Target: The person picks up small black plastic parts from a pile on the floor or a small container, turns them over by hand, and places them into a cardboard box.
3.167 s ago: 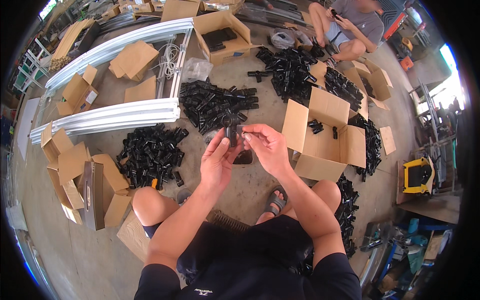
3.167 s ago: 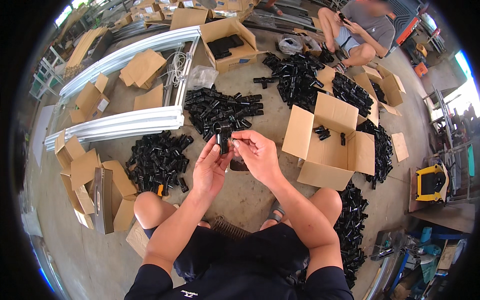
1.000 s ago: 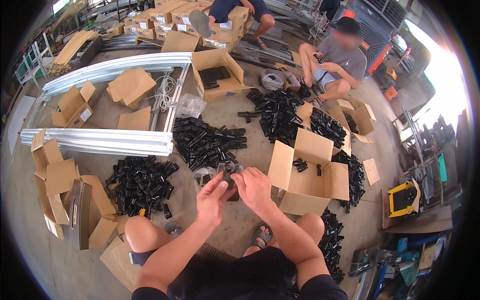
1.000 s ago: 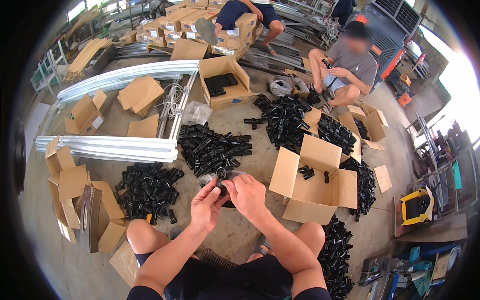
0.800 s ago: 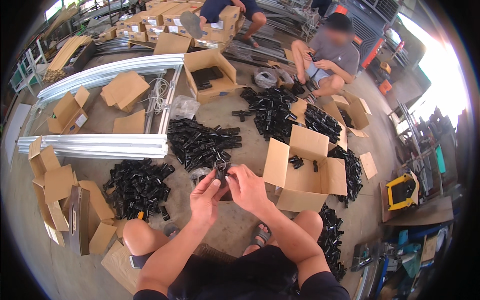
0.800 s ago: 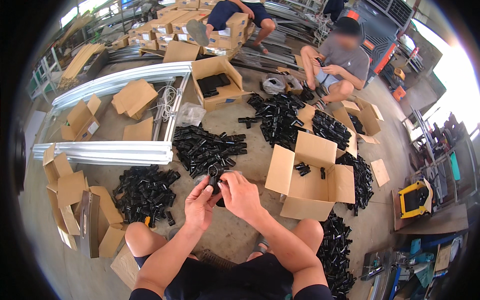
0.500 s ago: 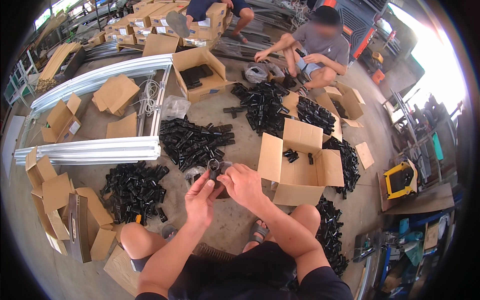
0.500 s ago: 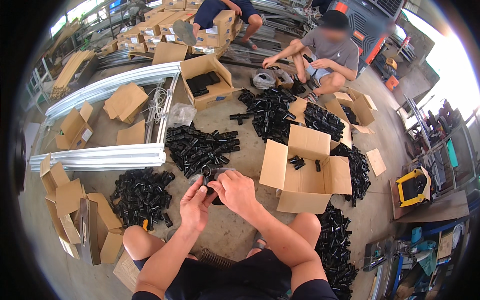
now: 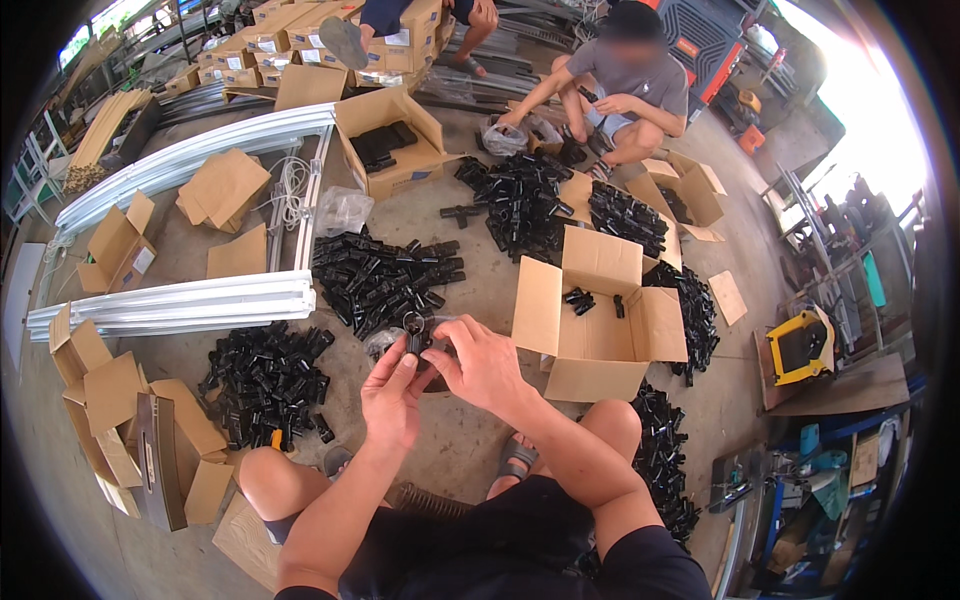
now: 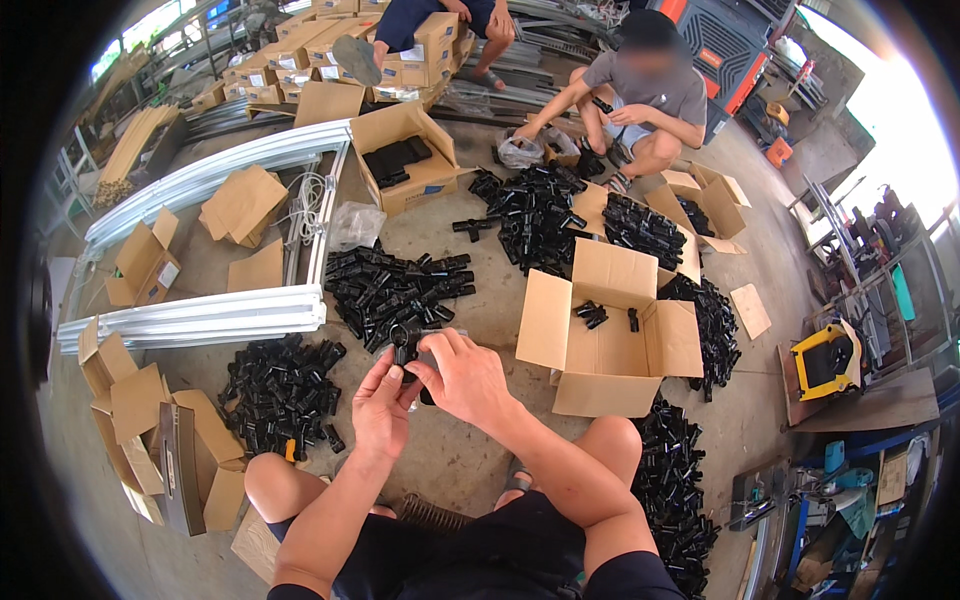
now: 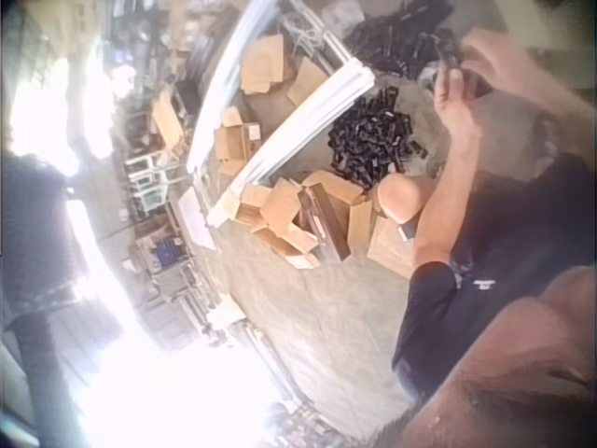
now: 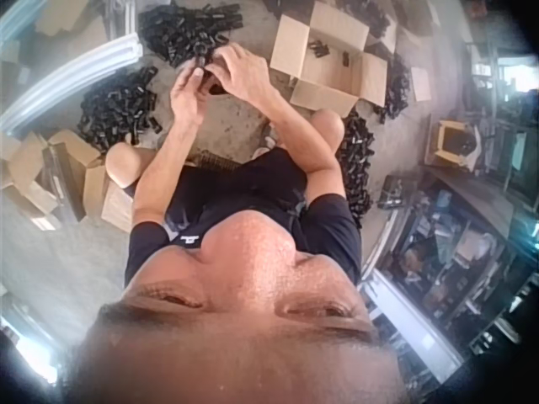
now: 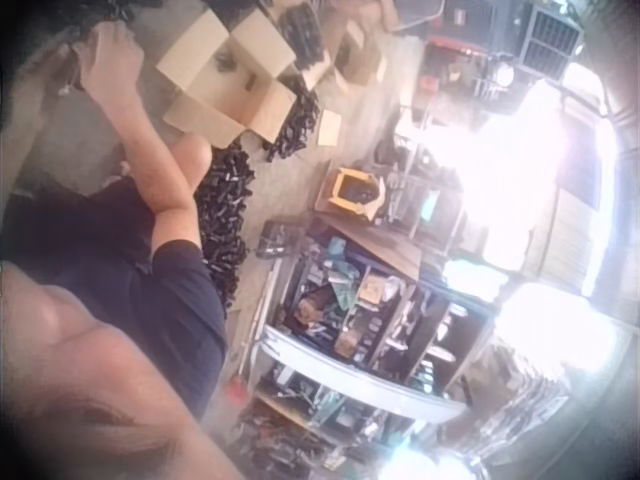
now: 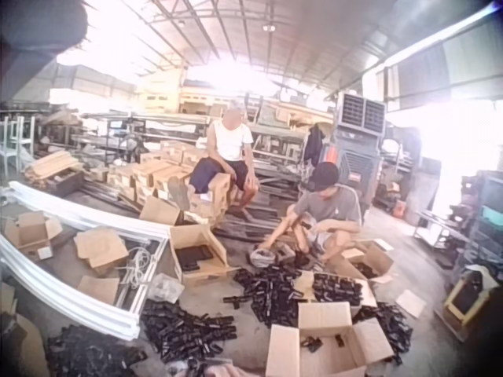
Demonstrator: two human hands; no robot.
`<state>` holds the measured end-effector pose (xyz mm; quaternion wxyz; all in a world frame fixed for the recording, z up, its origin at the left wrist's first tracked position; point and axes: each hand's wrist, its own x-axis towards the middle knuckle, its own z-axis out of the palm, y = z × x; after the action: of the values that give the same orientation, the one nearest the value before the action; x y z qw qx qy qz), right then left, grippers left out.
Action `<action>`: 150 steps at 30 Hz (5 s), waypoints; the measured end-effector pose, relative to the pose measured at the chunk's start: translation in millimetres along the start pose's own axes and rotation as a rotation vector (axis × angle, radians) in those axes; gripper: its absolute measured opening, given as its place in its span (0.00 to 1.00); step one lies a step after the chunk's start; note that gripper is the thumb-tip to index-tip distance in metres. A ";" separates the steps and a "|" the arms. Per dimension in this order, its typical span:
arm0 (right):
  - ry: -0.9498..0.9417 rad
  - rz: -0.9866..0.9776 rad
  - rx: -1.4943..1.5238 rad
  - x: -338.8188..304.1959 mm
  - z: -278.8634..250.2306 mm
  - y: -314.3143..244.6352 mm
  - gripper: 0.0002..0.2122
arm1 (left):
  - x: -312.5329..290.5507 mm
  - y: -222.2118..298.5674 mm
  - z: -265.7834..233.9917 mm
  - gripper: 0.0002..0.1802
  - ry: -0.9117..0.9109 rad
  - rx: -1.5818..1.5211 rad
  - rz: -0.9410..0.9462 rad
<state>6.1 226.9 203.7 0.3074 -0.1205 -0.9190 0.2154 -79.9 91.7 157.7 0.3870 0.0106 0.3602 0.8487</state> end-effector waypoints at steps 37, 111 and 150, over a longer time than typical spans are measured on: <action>-0.037 -0.011 -0.058 -9.4 11.3 10.8 0.07 | -5.1 -1.0 0.1 0.18 -0.023 0.032 -0.005; -0.136 0.656 -0.106 16.0 -130.0 170.1 0.18 | 7.6 2.9 -53.1 0.20 0.104 0.332 -0.079; -0.045 1.232 -0.407 -190.7 49.7 432.8 0.24 | -5.3 -90.6 -51.8 0.19 -0.236 0.737 -0.524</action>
<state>163.2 523.6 -133.3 0.0793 -0.6769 -0.7103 0.1762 -32.8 96.9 64.6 0.5971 0.1527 0.5816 0.5309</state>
